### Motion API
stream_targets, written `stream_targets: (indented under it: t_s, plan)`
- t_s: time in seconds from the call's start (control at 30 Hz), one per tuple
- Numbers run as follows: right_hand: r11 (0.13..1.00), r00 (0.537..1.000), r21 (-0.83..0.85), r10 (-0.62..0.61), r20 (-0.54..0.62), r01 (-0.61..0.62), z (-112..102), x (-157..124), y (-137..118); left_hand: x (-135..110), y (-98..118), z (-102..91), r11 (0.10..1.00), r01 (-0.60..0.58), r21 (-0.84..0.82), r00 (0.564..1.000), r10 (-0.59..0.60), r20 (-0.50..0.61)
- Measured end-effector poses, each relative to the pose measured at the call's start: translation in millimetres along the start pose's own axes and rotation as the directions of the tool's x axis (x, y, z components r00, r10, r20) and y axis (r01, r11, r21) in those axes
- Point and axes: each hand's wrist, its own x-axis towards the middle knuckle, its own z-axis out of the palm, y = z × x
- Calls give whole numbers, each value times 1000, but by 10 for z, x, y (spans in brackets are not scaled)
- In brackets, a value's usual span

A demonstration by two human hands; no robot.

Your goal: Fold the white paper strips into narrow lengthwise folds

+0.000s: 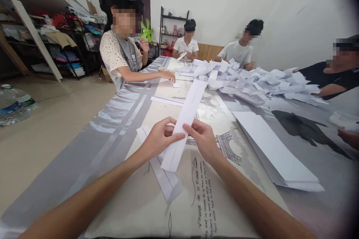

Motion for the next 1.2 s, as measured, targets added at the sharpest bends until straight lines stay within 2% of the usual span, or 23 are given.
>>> stream_targets:
  t_s: [0.1,0.23,0.4,0.47,0.5,0.53,0.57,0.6,0.63,0.67,0.7,0.73,0.77,0.8,0.9,1.0,1.1,1.2]
  plan:
    - [999,998,37,28,-49,-26,-60,5,2,-9,-21,-17,998,40,38,995,-43,86]
    - [999,991,21,37,-132,-35,-124,8,8,-8,-55,-47,992,122,-12,957,-114,268]
    - [1000,987,-15,2,-160,-4,-135,14,1,-13,-75,-19,988,151,20,952,-151,264]
    - [998,993,-67,14,-121,-22,-181,20,-17,-13,-46,-63,982,120,147,962,-151,227]
    - [993,997,-109,47,-66,-54,-214,19,-27,-13,-23,-103,959,94,268,974,-144,174]
    - [982,995,-163,95,5,-93,-249,11,-37,-16,3,-150,898,73,433,988,-123,88]
    - [965,986,-230,149,77,-128,-282,-3,-43,-23,27,-198,766,73,639,997,-72,-28]
    - [941,970,-306,197,139,-147,-309,-25,-47,-34,45,-240,564,116,818,991,-9,-134]
    - [913,956,-382,227,186,-142,-326,-52,-46,-50,52,-268,364,150,919,986,14,-166]
    - [885,947,-452,235,218,-115,-331,-82,-40,-70,48,-278,208,169,963,985,-4,-172]
    - [855,943,-513,228,244,-74,-327,-112,-31,-93,30,-268,106,161,981,987,-43,-157]
    - [823,937,-568,219,272,-27,-313,-140,-17,-115,2,-240,62,129,990,988,-97,-123]
    - [787,931,-617,208,299,22,-293,-164,-1,-134,-34,-197,37,84,996,987,-141,-78]
    - [747,926,-661,197,321,70,-270,-182,18,-147,-75,-148,15,51,999,990,-132,-48]
    - [610,924,-765,132,358,209,-194,-215,81,-142,-195,-27,-29,-5,1000,1000,-5,5]
    - [485,928,-820,45,370,303,-112,-237,136,-89,-283,-12,-15,-21,1000,995,100,23]
    - [399,943,-865,7,334,304,-19,-266,169,-43,-341,-52,44,-50,998,987,157,42]
    - [384,958,-883,-13,286,269,59,-290,187,-29,-388,-69,71,-81,994,981,183,67]
